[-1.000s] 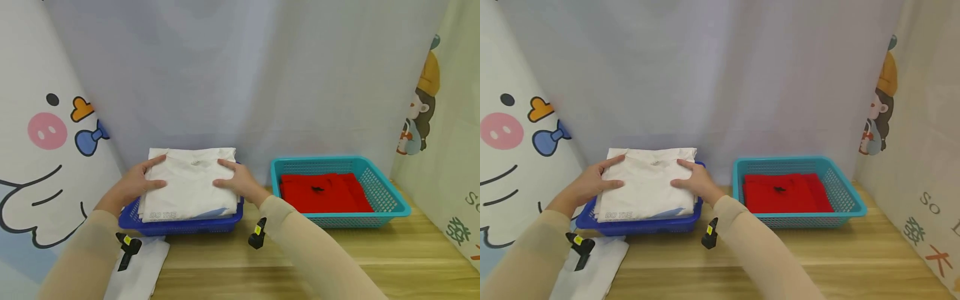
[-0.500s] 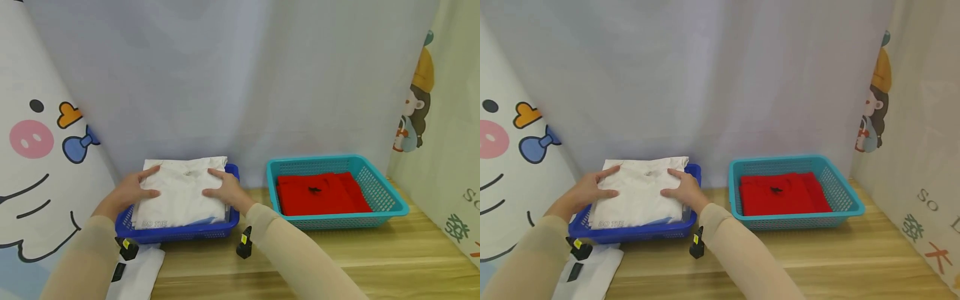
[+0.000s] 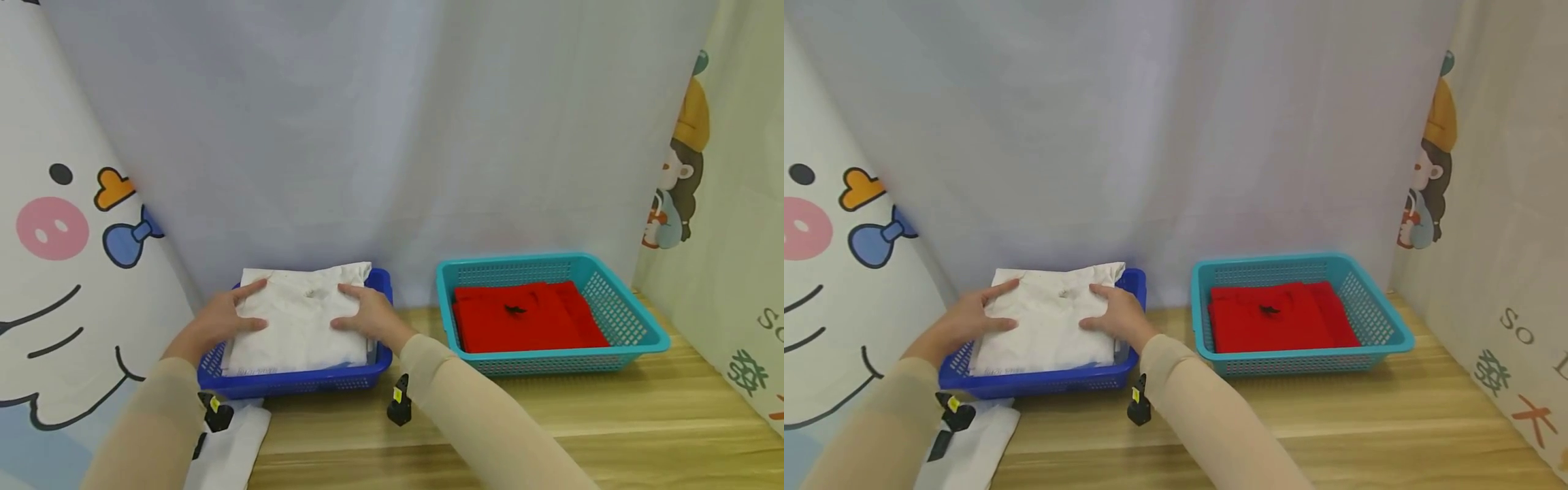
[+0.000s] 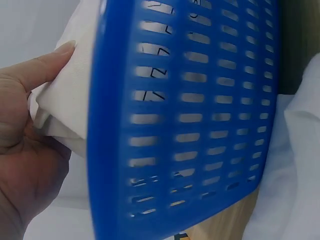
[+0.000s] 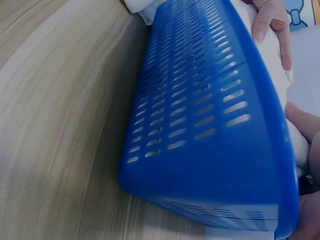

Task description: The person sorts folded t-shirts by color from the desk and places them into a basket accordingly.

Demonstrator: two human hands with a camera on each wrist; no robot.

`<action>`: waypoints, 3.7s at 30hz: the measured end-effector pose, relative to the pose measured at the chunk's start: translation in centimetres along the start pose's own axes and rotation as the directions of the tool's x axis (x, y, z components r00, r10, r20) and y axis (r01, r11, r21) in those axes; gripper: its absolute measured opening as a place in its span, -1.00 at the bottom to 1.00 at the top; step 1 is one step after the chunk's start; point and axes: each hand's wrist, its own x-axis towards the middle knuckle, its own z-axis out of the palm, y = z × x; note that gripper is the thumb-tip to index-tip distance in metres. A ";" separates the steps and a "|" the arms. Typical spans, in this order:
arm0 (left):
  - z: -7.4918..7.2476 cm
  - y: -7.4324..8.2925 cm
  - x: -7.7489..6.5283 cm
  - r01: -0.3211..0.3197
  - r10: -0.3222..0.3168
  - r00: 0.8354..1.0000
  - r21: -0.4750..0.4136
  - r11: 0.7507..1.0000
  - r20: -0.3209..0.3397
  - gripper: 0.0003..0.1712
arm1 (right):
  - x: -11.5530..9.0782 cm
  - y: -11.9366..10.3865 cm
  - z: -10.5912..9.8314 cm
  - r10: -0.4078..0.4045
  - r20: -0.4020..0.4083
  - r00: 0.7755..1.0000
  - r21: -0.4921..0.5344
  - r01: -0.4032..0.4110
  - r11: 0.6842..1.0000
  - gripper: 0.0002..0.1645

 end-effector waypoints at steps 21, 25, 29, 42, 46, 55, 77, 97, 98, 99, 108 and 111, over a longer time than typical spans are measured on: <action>1.3 -1.3 -1.3 -0.022 0.019 0.999 -0.058 0.998 -0.048 0.08 | -0.9 -0.3 0.7 -0.028 0.048 0.998 -0.127 0.034 0.991 -0.02; 1.3 -1.6 -1.6 -0.037 0.034 0.998 -0.076 0.996 -0.052 0.10 | -1.2 -0.4 0.8 -0.046 0.030 0.998 -0.146 0.050 0.988 -0.03; 1.3 -1.6 -2.0 -0.085 0.082 0.994 -0.043 0.995 -0.067 0.14 | -1.6 -0.4 0.7 -0.099 -0.008 0.995 -0.257 0.094 0.962 -0.03; 3.2 0.4 -5.6 -0.207 0.268 0.955 0.370 0.906 -0.122 0.15 | -5.0 0.7 -1.7 -0.140 0.087 0.986 -0.553 0.164 0.817 0.20; 4.3 1.4 -7.7 -0.221 0.316 0.940 0.483 0.847 -0.125 0.12 | -6.9 1.5 -2.6 -0.154 0.113 0.982 -0.553 0.191 0.811 0.24; 6.1 1.6 -13.6 -0.220 0.329 0.936 0.524 0.823 -0.122 0.11 | -12.3 3.8 -3.7 -0.330 0.138 0.934 -0.574 0.347 0.742 0.29; 6.7 -8.5 -18.8 0.089 -0.065 0.996 0.569 0.817 -0.062 0.29 | -18.5 4.9 0.5 -0.456 0.339 0.823 -0.384 0.564 0.731 0.22; 9.0 -7.1 -18.3 0.164 -0.243 0.965 0.503 0.848 0.096 0.25 | -16.4 1.9 6.4 -0.400 0.468 0.788 -0.338 0.578 0.743 0.18; 9.2 -6.9 -18.3 0.151 -0.230 0.968 0.495 0.856 0.102 0.25 | -16.4 1.8 6.7 -0.399 0.469 0.788 -0.340 0.578 0.742 0.18; 9.5 -6.7 -18.3 0.144 -0.223 0.969 0.493 0.858 0.105 0.24 | -16.3 1.7 7.0 -0.397 0.469 0.789 -0.342 0.577 0.742 0.18; 12.6 -2.2 -17.9 0.165 -0.244 0.965 0.503 0.848 0.095 0.28 | -16.3 0.7 8.2 -0.330 0.501 0.800 -0.375 0.544 0.750 0.18; 13.7 -0.7 -17.9 0.166 -0.242 0.966 0.507 0.845 0.087 0.30 | -16.4 0.7 8.2 -0.306 0.514 0.802 -0.379 0.532 0.757 0.17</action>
